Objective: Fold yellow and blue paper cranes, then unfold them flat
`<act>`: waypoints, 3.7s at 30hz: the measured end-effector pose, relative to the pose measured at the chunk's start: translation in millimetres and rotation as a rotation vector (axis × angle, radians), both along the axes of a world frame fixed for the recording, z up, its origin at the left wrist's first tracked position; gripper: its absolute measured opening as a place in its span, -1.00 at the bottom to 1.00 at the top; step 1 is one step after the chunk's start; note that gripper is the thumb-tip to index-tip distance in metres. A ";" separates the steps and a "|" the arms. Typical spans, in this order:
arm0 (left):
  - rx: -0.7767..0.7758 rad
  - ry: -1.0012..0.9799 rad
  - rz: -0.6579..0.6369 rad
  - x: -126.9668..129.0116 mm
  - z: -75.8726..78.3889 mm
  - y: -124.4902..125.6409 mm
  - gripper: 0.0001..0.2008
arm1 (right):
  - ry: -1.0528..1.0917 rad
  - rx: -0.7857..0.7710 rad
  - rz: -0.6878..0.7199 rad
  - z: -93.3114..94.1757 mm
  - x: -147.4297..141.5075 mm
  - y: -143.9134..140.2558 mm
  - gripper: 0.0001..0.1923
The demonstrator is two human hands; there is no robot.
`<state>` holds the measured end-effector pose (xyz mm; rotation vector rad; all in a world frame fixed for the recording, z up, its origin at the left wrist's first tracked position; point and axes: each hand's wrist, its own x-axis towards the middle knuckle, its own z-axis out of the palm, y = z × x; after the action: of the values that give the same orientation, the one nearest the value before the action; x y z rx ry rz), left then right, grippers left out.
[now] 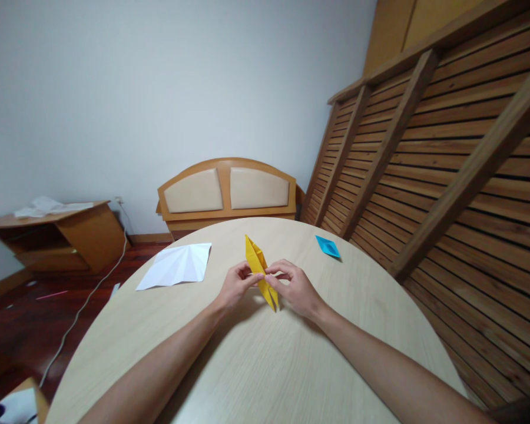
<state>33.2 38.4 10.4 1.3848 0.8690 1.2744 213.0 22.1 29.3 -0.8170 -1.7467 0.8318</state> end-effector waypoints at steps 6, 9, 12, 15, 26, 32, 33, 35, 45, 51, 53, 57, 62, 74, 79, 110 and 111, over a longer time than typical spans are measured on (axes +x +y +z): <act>-0.021 0.030 0.001 1.5 -0.2 -1.1 -0.51 | 0.048 -0.122 -0.022 -8.5 1.1 9.0 -0.73; -0.027 0.036 -0.001 2.6 -1.5 -1.4 -0.51 | 0.105 -0.163 -0.022 -11.0 2.2 13.3 -0.70; -0.038 0.041 -0.008 4.0 -2.3 -1.4 -0.49 | 0.141 -0.177 -0.022 -12.5 4.1 16.7 -0.67; -0.049 0.008 -0.013 5.0 -2.5 -1.7 -0.39 | 0.146 -0.186 -0.015 -13.4 6.1 18.6 -0.67; 0.003 -0.027 -0.012 5.0 -4.3 -4.3 -0.46 | 0.159 -0.267 0.035 -13.2 8.4 19.2 -0.66; 0.019 -0.002 0.005 4.6 -5.0 -3.0 -0.54 | 0.149 -0.294 0.079 -13.7 10.1 22.3 -0.69; 0.029 0.012 0.017 4.4 -5.2 -2.5 -0.56 | 0.150 -0.299 0.084 -14.3 10.5 22.7 -0.71; 0.052 0.043 0.037 3.9 -5.7 -1.6 -0.60 | 0.147 -0.308 0.089 -15.5 11.3 23.5 -0.76; 0.070 0.132 -0.025 -1.4 -4.9 -3.3 -0.57 | 0.128 -0.330 0.110 -16.5 12.4 25.2 -0.74; 0.099 0.146 -0.040 -1.0 -3.6 -4.0 -0.52 | 0.131 -0.315 0.139 -11.7 13.7 22.2 -0.68; 0.097 0.136 -0.020 -0.6 -5.2 -3.4 -0.55 | 0.135 -0.324 0.153 -8.2 14.7 19.9 -0.65; 0.116 0.114 -0.014 -0.4 -8.2 -2.1 -0.66 | 0.109 -0.327 0.159 -7.1 15.4 19.3 -0.62; 0.121 0.164 0.012 -0.3 -8.6 -2.4 -0.73 | 0.054 -0.255 0.085 -17.0 15.9 26.5 -0.65; 0.150 0.200 0.084 2.0 -10.6 0.2 -0.54 | 0.073 -0.198 0.033 -18.6 15.2 26.7 -0.62; 0.192 0.282 0.097 1.3 -12.4 0.5 -0.63 | 0.033 -0.185 0.019 -19.2 13.3 23.5 -0.60; 0.273 0.444 0.085 5.4 -4.3 -10.2 -0.72 | -0.205 0.081 -0.042 -0.4 23.0 13.0 -0.85; 0.273 0.455 0.108 5.4 -4.7 -9.6 -0.73 | -0.213 0.136 -0.095 0.0 22.9 13.3 -0.86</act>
<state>38.6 28.8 5.6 1.9137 1.1171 1.2092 235.9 35.4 29.2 -0.9158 -1.9121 0.5723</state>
